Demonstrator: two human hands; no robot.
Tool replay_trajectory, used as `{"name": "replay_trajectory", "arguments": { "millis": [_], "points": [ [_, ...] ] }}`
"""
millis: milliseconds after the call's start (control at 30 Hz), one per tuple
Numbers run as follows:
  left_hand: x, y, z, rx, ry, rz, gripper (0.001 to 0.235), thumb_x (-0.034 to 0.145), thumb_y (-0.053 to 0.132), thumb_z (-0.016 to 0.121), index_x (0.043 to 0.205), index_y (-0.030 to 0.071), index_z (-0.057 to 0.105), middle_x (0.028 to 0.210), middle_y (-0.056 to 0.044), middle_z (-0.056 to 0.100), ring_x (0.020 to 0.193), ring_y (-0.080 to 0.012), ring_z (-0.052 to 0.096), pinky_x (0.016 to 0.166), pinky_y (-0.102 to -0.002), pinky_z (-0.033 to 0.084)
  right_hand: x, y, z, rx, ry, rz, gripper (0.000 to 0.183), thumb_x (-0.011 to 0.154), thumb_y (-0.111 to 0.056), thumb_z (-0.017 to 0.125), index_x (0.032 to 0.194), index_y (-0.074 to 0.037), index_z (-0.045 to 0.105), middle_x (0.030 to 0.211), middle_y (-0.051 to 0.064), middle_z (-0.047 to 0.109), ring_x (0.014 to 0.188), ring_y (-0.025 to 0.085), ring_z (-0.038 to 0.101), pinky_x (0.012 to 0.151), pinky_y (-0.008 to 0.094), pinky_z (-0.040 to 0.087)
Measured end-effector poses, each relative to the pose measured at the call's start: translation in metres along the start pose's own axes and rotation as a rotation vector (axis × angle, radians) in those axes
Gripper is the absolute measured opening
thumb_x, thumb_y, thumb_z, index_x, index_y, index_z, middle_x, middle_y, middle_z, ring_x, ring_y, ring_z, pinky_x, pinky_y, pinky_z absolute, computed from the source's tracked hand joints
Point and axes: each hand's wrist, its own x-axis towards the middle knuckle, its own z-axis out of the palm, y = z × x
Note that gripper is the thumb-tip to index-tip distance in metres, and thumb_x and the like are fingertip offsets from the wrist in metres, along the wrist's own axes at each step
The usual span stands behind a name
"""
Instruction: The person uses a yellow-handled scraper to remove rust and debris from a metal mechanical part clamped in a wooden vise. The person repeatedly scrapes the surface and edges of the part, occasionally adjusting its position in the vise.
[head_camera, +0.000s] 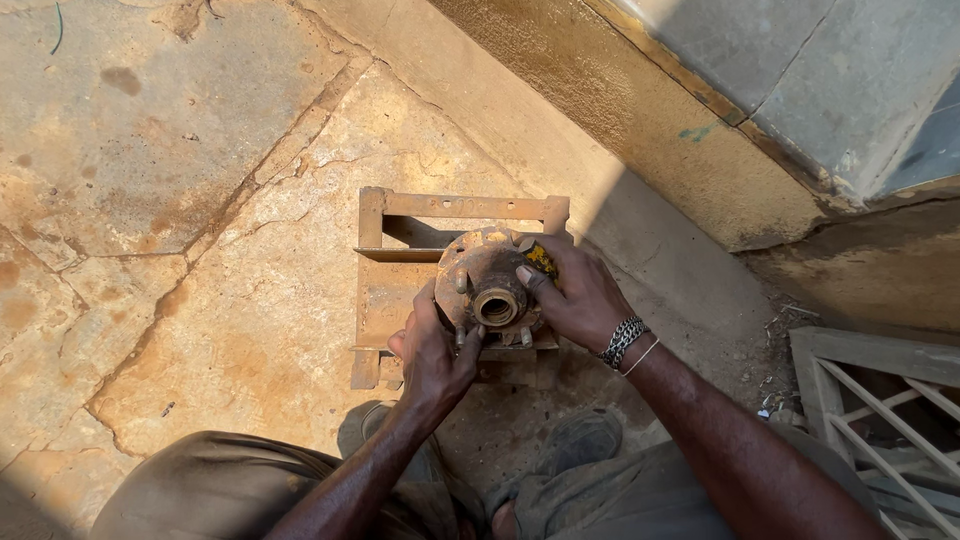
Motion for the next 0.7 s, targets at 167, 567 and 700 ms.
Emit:
{"name": "replay_trajectory", "arguments": {
  "millis": [167, 567, 700],
  "points": [
    [0.013, -0.009, -0.003, -0.026, -0.089, -0.016, 0.073, 0.083, 0.011, 0.076, 0.143, 0.000, 0.034, 0.111, -0.015, 0.070, 0.107, -0.0309, 0.065, 0.089, -0.049, 0.033, 0.004, 0.007, 0.008, -0.021, -0.004, 0.068, 0.043, 0.094, -0.027, 0.066, 0.130, -0.005, 0.061, 0.112, 0.015, 0.071, 0.105, 0.029, 0.070, 0.093, 0.043, 0.054],
    [0.000, -0.011, 0.004, -0.052, -0.033, -0.076, 0.070, 0.079, 0.014, 0.072, 0.139, 0.002, 0.038, 0.102, -0.011, 0.072, 0.104, -0.0273, 0.064, 0.089, -0.046, 0.026, -0.006, 0.011, 0.012, -0.098, 0.015, 0.018, 0.032, 0.096, -0.026, 0.066, 0.117, -0.003, 0.067, 0.096, 0.014, 0.071, 0.091, 0.027, 0.070, 0.082, 0.044, 0.055],
    [0.006, -0.010, 0.012, -0.047, -0.001, -0.116, 0.069, 0.074, 0.012, 0.072, 0.135, 0.003, 0.041, 0.101, -0.011, 0.073, 0.104, -0.0265, 0.065, 0.089, -0.045, 0.027, 0.013, 0.024, -0.033, 0.066, -0.044, 0.102, 0.031, 0.100, -0.028, 0.066, 0.119, -0.004, 0.070, 0.084, 0.011, 0.073, 0.069, 0.018, 0.067, 0.063, 0.035, 0.055]
  ]
}}
